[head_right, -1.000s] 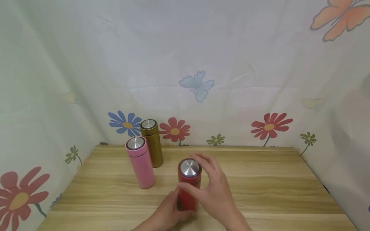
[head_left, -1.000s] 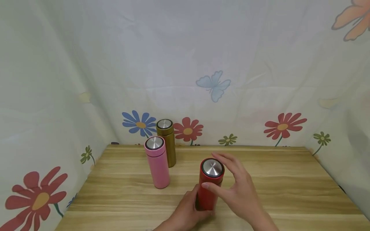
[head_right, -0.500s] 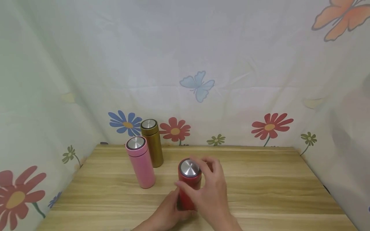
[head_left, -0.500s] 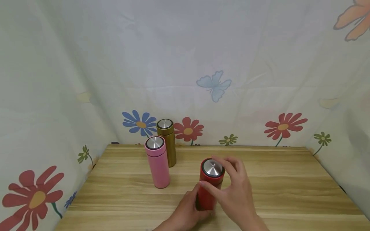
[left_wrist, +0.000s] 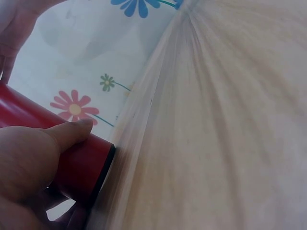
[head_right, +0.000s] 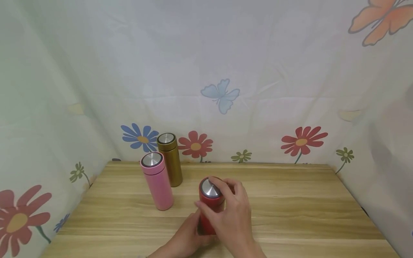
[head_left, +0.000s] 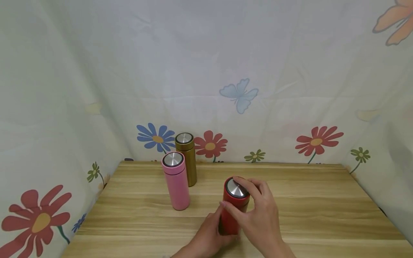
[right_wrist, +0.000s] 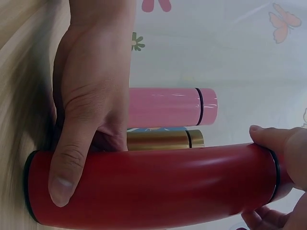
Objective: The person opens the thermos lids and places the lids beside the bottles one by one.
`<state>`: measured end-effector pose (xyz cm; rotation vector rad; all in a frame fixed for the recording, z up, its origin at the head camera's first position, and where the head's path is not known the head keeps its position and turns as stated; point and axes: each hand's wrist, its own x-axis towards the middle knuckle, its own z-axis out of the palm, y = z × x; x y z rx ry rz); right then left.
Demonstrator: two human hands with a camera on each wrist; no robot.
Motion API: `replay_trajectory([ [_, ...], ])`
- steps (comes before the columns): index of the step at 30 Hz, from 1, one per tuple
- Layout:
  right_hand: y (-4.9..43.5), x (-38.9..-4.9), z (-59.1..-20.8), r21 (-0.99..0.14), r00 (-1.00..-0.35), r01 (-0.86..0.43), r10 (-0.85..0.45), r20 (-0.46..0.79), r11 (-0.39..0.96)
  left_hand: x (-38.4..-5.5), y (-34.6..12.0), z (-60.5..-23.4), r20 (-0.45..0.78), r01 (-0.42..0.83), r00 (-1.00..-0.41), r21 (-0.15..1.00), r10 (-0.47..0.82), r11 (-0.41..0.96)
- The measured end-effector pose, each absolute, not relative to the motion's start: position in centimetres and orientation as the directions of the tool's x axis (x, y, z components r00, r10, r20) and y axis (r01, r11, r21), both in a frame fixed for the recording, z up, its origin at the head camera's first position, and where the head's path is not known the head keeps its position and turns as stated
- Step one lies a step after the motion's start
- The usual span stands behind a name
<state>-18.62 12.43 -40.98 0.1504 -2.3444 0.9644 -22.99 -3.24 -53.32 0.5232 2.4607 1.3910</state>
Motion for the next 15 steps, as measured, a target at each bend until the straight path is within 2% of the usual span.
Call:
replay_trajectory([
  [6,12.44,-18.64,-40.92,-0.627,-0.821,-0.325,0.118,0.559,0.708,-22.99,-3.25,-53.35,-0.046,0.185,-0.9,0.861,0.434,0.474],
  [15,12.54,-18.66,-40.97,-0.69,-0.845,-0.341,0.114,0.523,0.639,-23.01,-3.22,-53.16,-0.108,0.111,-0.896,0.884,0.43,0.454],
])
